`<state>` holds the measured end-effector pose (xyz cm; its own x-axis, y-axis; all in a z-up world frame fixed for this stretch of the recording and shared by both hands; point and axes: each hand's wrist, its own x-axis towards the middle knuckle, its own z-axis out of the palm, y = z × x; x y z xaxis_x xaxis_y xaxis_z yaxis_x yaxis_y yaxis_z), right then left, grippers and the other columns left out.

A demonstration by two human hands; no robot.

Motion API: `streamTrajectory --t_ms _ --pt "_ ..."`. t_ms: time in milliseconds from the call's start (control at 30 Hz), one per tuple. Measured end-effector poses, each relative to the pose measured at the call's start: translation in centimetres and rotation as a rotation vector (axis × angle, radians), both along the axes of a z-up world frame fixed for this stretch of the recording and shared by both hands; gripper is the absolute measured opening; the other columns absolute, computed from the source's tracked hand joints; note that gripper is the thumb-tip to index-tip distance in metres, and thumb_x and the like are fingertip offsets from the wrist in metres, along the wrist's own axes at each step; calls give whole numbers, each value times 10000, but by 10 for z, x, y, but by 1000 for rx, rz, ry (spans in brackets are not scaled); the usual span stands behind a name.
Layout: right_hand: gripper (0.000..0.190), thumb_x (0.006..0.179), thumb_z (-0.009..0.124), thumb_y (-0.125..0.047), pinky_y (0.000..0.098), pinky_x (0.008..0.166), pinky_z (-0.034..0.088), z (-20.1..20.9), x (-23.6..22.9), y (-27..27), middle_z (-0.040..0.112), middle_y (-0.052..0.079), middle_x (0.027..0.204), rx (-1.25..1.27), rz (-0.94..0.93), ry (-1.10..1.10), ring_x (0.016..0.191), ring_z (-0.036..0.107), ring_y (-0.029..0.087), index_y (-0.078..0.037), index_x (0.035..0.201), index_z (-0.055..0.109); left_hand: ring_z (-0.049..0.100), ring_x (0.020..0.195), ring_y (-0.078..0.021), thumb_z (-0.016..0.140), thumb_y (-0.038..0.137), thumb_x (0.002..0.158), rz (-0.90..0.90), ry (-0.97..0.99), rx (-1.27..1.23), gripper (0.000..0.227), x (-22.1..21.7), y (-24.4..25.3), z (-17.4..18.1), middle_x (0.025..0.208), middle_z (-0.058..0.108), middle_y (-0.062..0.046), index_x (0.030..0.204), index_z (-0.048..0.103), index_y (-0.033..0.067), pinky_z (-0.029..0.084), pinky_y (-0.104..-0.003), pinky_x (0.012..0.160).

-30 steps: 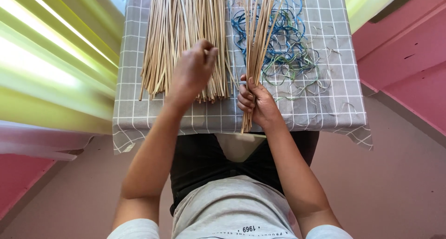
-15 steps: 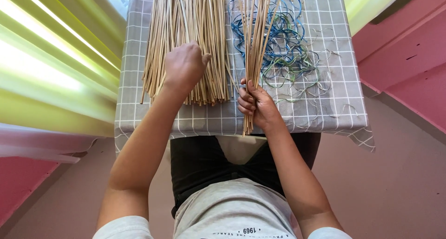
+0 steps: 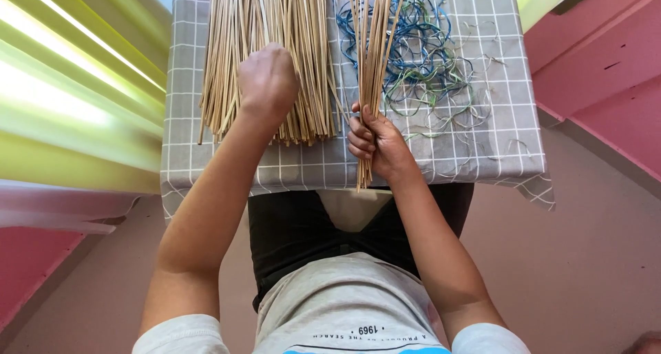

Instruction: Assembling bundles of thin wooden sticks by picking them from a pile and grouping them together.

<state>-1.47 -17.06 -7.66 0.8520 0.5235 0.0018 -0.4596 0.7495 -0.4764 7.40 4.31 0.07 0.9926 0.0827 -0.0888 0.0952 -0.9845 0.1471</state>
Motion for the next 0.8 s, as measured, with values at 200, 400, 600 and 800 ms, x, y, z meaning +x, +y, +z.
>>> streamTrajectory --t_ms 200,400,600,800 --pt "191 1087 542 -255 203 408 262 -2 1 0 315 -30 673 2 -2 -3 474 269 63 -80 1164 541 457 645 -140 708 433 1026 14 46 -39 412 -4 6 20 814 575 -36 801 621 99 450 -285 585" --pt "191 1089 537 -245 202 404 259 -3 1 0 319 -26 673 1 -15 26 472 272 64 -70 1163 545 553 686 -185 707 417 1060 -2 -27 -133 514 -14 21 36 767 591 -59 693 574 83 485 -367 607" --pt "197 1090 536 -250 201 407 265 -3 1 0 311 -29 670 -2 -8 18 472 277 64 -71 1171 545 525 636 -140 679 347 1064 27 -3 -243 355 -35 19 61 753 583 -40 863 606 64 492 -320 570" --pt "199 1094 527 -253 203 412 280 -4 1 0 317 -28 674 22 -3 25 473 279 65 -70 1174 533 583 775 -184 686 427 1054 12 -12 -207 384 -38 18 66 897 632 -67 1007 629 50 525 -361 675"
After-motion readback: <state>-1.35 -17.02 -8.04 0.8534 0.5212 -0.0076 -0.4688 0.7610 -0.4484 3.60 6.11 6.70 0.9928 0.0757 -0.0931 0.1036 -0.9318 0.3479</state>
